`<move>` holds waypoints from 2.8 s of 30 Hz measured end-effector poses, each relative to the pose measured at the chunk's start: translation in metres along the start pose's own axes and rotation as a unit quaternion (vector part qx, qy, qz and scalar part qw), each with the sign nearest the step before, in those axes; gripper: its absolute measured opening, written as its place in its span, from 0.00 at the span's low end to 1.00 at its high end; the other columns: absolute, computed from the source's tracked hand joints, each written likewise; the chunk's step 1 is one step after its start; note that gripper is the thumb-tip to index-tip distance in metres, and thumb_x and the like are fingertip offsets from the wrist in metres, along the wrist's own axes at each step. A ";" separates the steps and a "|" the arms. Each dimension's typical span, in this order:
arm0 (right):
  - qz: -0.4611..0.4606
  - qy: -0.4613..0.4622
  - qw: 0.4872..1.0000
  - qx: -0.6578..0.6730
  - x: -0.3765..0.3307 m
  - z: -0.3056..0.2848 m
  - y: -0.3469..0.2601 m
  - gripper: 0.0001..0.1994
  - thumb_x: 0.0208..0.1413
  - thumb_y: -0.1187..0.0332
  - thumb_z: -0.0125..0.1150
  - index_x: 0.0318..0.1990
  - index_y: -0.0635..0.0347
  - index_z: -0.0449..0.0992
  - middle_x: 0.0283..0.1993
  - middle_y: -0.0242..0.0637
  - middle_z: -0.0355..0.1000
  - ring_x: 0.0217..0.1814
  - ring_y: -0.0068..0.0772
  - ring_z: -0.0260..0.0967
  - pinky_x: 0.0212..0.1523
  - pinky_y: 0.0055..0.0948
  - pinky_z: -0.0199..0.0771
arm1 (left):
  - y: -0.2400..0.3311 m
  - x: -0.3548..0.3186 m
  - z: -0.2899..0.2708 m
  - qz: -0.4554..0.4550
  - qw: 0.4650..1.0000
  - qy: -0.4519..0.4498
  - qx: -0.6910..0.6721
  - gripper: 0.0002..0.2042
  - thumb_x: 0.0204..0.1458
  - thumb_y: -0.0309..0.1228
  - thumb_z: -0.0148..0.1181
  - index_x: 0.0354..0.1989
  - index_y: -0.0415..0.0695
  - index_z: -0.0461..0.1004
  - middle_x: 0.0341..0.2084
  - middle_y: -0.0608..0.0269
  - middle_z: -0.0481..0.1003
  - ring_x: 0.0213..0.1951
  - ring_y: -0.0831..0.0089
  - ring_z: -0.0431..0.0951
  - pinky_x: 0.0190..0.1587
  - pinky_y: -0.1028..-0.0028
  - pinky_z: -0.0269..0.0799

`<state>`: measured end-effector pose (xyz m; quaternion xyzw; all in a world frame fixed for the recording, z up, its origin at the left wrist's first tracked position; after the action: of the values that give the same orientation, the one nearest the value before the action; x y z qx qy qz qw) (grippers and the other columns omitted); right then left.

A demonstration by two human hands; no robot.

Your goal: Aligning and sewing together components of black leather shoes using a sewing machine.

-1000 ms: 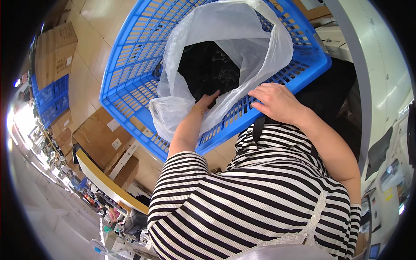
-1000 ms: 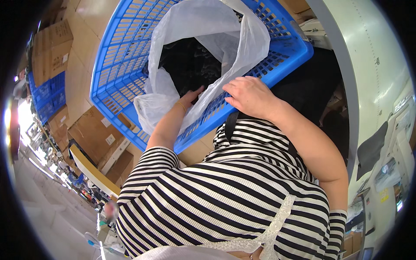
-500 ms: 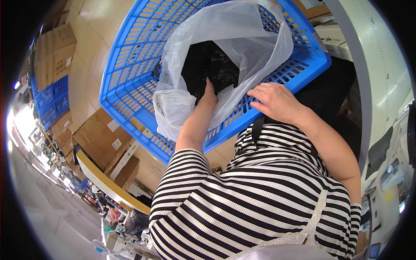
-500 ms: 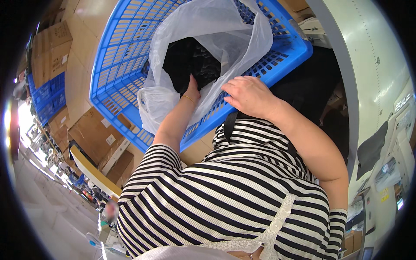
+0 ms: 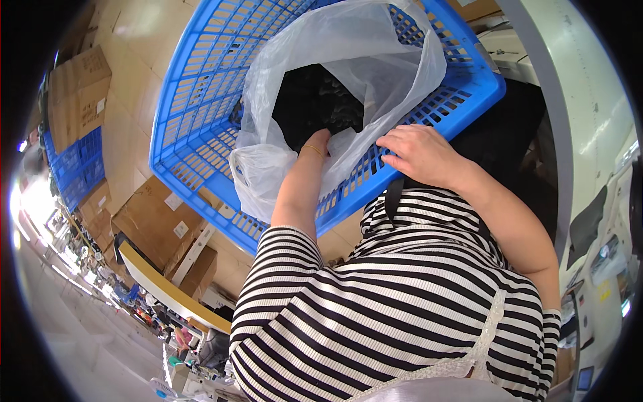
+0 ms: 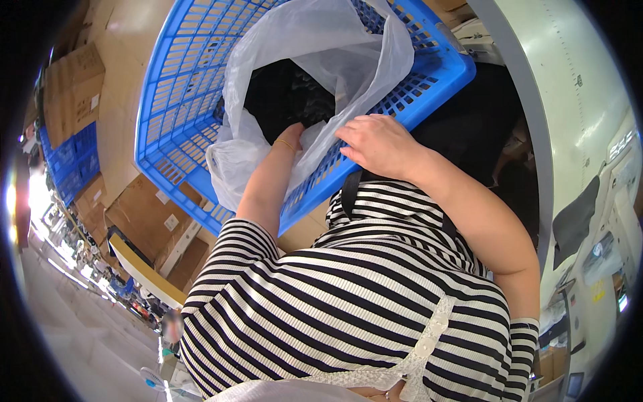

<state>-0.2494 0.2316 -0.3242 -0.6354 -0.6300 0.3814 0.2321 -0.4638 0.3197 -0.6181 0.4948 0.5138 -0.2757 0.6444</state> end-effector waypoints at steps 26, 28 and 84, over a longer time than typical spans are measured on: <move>0.009 0.009 1.000 0.025 0.000 -0.003 0.000 0.08 0.50 0.67 0.59 0.35 0.60 0.75 0.36 0.41 0.75 0.43 0.44 0.72 0.43 0.41 0.71 | -0.073 0.099 0.002 0.093 0.991 -0.014 -0.098 0.21 0.40 0.24 0.66 0.46 0.39 0.71 0.39 0.57 0.76 0.44 0.62 0.76 0.47 0.68 0.71; -0.004 0.009 1.000 0.020 -0.001 -0.001 -0.002 0.08 0.50 0.67 0.59 0.35 0.60 0.75 0.35 0.41 0.75 0.42 0.44 0.72 0.43 0.41 0.71 | -0.054 0.062 -0.023 0.086 0.994 -0.007 -0.072 0.20 0.40 0.24 0.66 0.45 0.39 0.71 0.38 0.58 0.76 0.43 0.63 0.76 0.46 0.67 0.71; 0.243 0.345 0.897 0.132 -0.235 -0.325 0.037 0.41 0.50 0.44 0.61 0.62 0.69 0.59 0.62 0.53 0.61 0.65 0.42 0.58 0.65 0.32 0.54 | 0.433 -0.347 0.134 0.481 0.791 0.246 0.288 0.34 0.53 0.47 0.55 0.59 0.32 0.57 0.58 0.37 0.59 0.58 0.51 0.64 0.61 0.62 0.58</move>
<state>0.0466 0.0588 -0.1123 -0.8238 -0.2802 0.2626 0.4170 -0.1479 0.2981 -0.1429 0.8916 0.2471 0.0657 0.3737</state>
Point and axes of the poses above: each hand's wrist, its own x-axis towards the middle knuckle, its own z-axis out of the palm, y = z × x, the point moved 7 cm from there along x, towards the middle knuckle
